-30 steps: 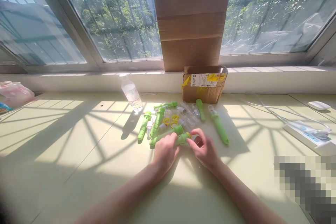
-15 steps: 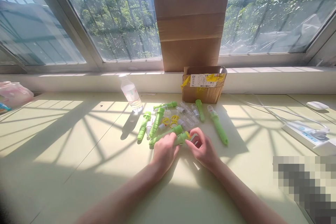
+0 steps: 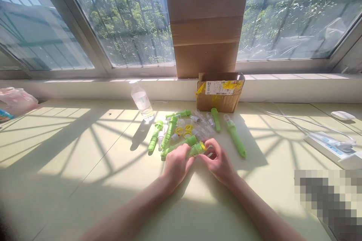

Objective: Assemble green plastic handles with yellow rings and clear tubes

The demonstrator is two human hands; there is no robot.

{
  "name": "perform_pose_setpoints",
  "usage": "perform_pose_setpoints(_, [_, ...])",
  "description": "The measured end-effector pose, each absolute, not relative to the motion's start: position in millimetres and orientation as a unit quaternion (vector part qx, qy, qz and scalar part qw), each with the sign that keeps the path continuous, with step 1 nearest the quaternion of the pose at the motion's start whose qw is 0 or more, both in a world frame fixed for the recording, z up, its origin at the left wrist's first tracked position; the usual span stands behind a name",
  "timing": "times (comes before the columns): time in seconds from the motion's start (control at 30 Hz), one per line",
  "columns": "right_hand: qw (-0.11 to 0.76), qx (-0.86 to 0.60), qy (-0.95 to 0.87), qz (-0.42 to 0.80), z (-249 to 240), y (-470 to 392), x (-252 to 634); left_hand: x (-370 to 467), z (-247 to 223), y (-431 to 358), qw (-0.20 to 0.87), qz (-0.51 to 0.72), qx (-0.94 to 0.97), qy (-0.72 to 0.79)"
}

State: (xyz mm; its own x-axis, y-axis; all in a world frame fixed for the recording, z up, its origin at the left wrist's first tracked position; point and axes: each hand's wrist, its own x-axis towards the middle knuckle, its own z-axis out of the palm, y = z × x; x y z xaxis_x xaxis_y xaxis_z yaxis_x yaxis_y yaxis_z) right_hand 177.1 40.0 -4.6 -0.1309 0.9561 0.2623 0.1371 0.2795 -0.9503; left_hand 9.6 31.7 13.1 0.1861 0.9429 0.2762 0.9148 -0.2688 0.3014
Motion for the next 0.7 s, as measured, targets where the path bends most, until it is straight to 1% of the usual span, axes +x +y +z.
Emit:
perform_pose_setpoints(0.17, [0.499,-0.424,-0.622,0.430,-5.6,40.2,176.8,9.0,12.7,31.5,0.033,0.217,0.772,0.596])
perform_pose_setpoints(0.37, [0.502,-0.442,-0.622,0.407,-6.3,40.9,176.5,8.7,12.7,31.8,0.038,0.219,0.771,0.597])
perform_pose_setpoints(0.7, [0.530,-0.441,-0.611,0.389,-8.2,41.0,177.3,6.5,14.8,30.2,0.085,0.270,0.761,0.584])
